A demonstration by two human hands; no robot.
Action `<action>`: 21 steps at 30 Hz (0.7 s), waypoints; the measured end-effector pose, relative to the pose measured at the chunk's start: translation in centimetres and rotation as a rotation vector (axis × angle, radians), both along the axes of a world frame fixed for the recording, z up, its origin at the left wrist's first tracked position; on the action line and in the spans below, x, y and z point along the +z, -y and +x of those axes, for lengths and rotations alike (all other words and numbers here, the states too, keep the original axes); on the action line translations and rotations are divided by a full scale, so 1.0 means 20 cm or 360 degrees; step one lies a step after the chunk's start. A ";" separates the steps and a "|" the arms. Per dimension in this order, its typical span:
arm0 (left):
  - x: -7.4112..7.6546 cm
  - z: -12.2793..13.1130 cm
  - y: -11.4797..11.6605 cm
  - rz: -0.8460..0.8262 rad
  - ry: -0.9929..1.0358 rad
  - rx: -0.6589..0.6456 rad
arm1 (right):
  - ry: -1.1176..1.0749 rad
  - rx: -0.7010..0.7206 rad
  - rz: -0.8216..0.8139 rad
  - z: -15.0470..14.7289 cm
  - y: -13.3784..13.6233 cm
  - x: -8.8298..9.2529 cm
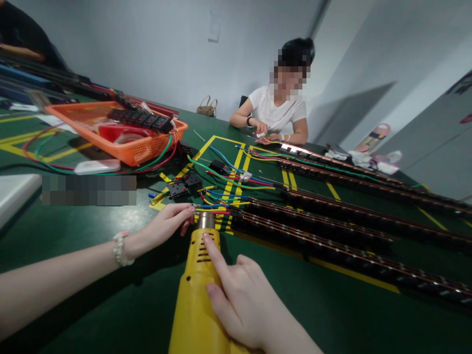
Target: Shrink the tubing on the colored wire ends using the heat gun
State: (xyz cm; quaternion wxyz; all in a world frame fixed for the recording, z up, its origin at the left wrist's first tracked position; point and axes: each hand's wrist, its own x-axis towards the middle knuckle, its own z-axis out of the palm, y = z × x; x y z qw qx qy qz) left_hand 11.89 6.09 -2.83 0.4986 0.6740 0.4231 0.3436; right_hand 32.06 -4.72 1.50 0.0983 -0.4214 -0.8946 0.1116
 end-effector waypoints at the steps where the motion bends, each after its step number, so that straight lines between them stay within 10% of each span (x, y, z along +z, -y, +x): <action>1: 0.00 0.00 0.00 -0.0001 0.0009 -0.0004 | 0.0002 0.0005 -0.0003 -0.01 0.00 0.00; 21: 0.03 -0.06 -0.06 0.0023 -0.0153 -0.0270 | 0.0005 0.0034 -0.0027 -0.04 0.00 -0.01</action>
